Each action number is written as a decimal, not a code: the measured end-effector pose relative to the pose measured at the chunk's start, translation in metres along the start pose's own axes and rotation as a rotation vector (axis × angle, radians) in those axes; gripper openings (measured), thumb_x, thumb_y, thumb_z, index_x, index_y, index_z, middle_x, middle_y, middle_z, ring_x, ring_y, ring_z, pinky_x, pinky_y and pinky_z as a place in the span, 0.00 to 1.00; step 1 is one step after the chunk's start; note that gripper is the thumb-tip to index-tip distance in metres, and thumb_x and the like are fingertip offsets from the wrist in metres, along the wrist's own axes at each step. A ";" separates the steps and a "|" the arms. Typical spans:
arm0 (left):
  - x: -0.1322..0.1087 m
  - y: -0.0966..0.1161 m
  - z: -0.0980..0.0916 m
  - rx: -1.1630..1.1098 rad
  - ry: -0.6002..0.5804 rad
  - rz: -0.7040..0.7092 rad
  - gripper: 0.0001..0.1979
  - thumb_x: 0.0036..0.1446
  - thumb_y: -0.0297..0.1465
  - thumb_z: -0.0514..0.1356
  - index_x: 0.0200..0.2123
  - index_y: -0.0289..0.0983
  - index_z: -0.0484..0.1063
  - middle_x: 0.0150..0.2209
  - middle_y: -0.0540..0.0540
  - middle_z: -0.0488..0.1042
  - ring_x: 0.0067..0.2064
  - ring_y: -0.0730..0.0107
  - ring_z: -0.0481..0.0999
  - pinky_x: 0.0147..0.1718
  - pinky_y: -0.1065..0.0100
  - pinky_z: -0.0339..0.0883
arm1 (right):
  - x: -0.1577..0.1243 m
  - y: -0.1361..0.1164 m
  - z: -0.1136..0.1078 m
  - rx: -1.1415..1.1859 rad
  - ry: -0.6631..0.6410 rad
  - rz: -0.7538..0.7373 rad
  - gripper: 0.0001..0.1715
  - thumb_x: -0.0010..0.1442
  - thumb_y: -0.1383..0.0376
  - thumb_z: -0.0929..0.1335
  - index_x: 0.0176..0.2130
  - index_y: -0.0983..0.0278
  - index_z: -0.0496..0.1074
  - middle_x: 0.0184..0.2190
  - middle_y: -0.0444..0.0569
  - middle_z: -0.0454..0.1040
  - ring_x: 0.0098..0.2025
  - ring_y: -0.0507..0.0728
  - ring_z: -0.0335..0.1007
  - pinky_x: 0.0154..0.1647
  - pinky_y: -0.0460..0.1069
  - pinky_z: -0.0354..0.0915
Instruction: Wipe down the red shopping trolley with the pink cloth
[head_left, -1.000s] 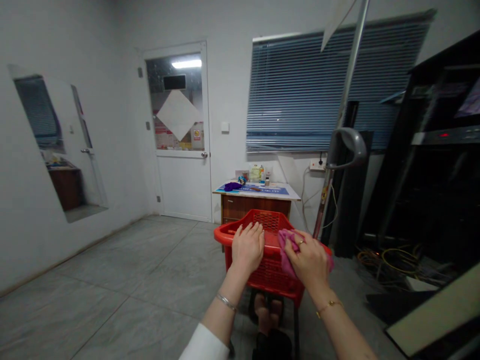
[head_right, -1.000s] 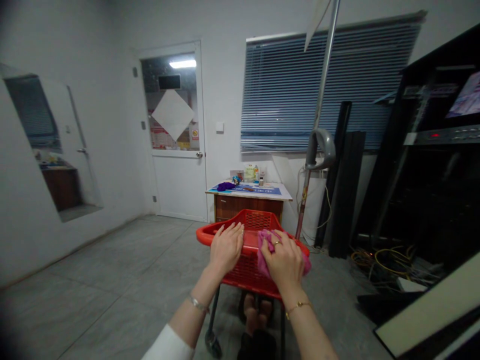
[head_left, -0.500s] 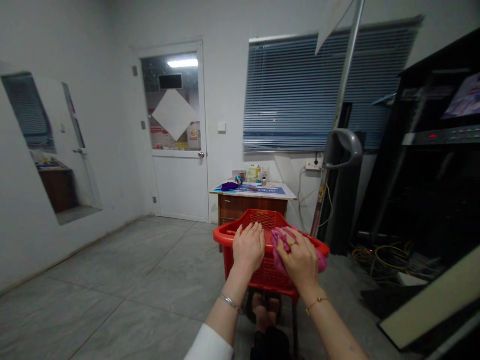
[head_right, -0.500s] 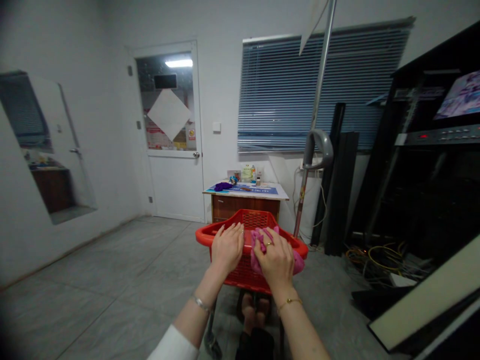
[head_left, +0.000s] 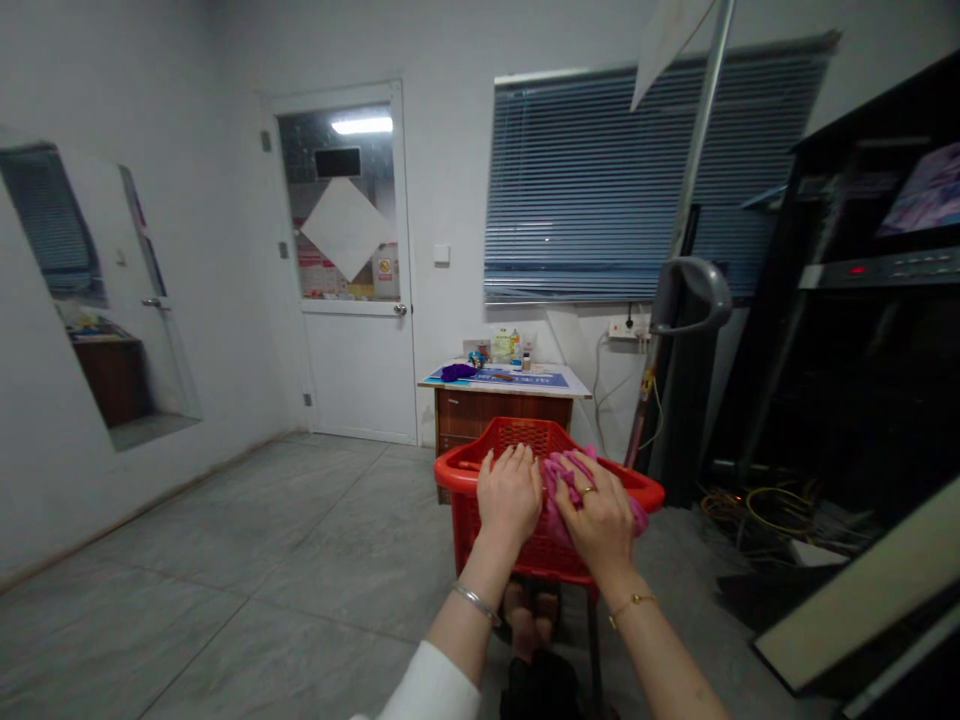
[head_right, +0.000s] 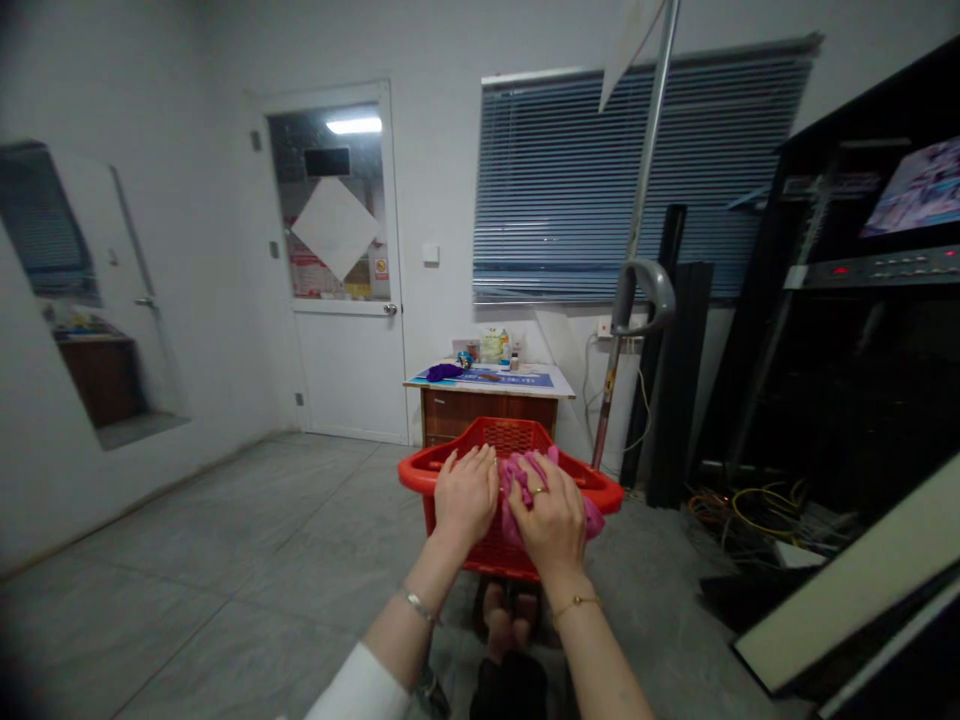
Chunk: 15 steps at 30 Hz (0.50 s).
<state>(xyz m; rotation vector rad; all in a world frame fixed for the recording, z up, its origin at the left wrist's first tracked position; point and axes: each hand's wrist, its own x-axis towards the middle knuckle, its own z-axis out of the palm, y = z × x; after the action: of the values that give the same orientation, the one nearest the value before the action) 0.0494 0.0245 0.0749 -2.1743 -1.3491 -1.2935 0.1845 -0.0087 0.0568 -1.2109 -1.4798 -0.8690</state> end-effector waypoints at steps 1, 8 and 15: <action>0.000 0.000 0.000 0.001 0.009 -0.003 0.17 0.67 0.31 0.48 0.52 0.39 0.74 0.53 0.44 0.76 0.56 0.61 0.74 0.60 0.50 0.58 | -0.002 0.013 -0.004 -0.007 0.014 -0.004 0.18 0.61 0.62 0.66 0.50 0.60 0.74 0.50 0.48 0.74 0.51 0.57 0.68 0.54 0.52 0.63; 0.000 0.008 0.007 -0.004 0.042 -0.024 0.17 0.66 0.31 0.50 0.50 0.37 0.75 0.52 0.42 0.76 0.55 0.59 0.74 0.60 0.50 0.57 | 0.000 0.040 -0.013 -0.102 0.092 0.140 0.13 0.61 0.62 0.66 0.42 0.63 0.78 0.46 0.51 0.76 0.48 0.58 0.70 0.51 0.52 0.65; -0.001 0.002 0.005 0.005 0.043 -0.004 0.17 0.67 0.31 0.49 0.51 0.37 0.74 0.53 0.43 0.76 0.55 0.60 0.74 0.60 0.51 0.57 | 0.001 -0.003 -0.001 -0.002 -0.041 0.027 0.19 0.62 0.61 0.66 0.52 0.60 0.74 0.52 0.49 0.73 0.53 0.57 0.67 0.56 0.53 0.63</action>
<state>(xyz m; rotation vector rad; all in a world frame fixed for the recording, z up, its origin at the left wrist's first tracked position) 0.0535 0.0263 0.0716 -2.1288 -1.3400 -1.3296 0.1813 -0.0100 0.0581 -1.2538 -1.4925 -0.8325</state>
